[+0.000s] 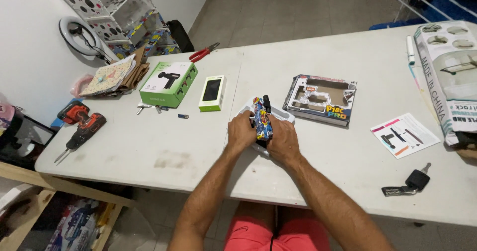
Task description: The person assembles a toy gun by attaching a silencer and a scope to the main body.
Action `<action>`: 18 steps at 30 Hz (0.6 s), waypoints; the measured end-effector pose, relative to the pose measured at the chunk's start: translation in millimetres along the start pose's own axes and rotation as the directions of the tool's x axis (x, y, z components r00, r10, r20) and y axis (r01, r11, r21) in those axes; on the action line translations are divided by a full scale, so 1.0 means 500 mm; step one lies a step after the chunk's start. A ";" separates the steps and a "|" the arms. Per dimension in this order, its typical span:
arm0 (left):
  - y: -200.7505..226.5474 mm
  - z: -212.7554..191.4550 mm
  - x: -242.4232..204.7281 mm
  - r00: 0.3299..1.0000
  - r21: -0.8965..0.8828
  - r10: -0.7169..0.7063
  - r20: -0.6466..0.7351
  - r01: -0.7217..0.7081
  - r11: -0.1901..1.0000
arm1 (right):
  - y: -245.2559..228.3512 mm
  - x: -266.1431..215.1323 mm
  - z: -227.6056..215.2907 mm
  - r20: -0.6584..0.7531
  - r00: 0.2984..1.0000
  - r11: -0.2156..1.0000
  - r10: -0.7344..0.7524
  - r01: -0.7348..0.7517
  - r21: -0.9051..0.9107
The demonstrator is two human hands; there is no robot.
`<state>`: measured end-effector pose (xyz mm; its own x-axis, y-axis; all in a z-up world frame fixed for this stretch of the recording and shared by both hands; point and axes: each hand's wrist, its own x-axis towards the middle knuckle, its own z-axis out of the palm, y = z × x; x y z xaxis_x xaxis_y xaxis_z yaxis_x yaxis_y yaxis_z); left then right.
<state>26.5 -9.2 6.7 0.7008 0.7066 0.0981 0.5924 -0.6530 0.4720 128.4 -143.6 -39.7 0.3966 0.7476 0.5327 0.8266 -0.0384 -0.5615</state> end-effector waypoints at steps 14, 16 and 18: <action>0.029 -0.054 -0.012 0.998 -0.082 -0.048 0.031 0.050 0.995 | 0.010 0.000 0.004 -0.002 1.000 1.000 0.002 -0.002 0.024; 0.031 -0.049 -0.006 0.999 -0.074 -0.038 0.033 0.040 0.996 | 0.016 0.004 0.008 0.003 1.000 1.000 0.016 -0.017 0.023; 0.027 -0.029 -0.005 0.998 0.100 0.055 0.027 -0.057 0.993 | 0.016 0.000 0.014 0.001 1.000 1.000 0.004 -0.004 0.008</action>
<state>26.8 -15.8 25.5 0.7426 0.6622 0.1004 0.5879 -0.7163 0.3758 132.2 -139.3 -48.3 0.3995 0.7482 0.5297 0.8217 -0.0361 -0.5687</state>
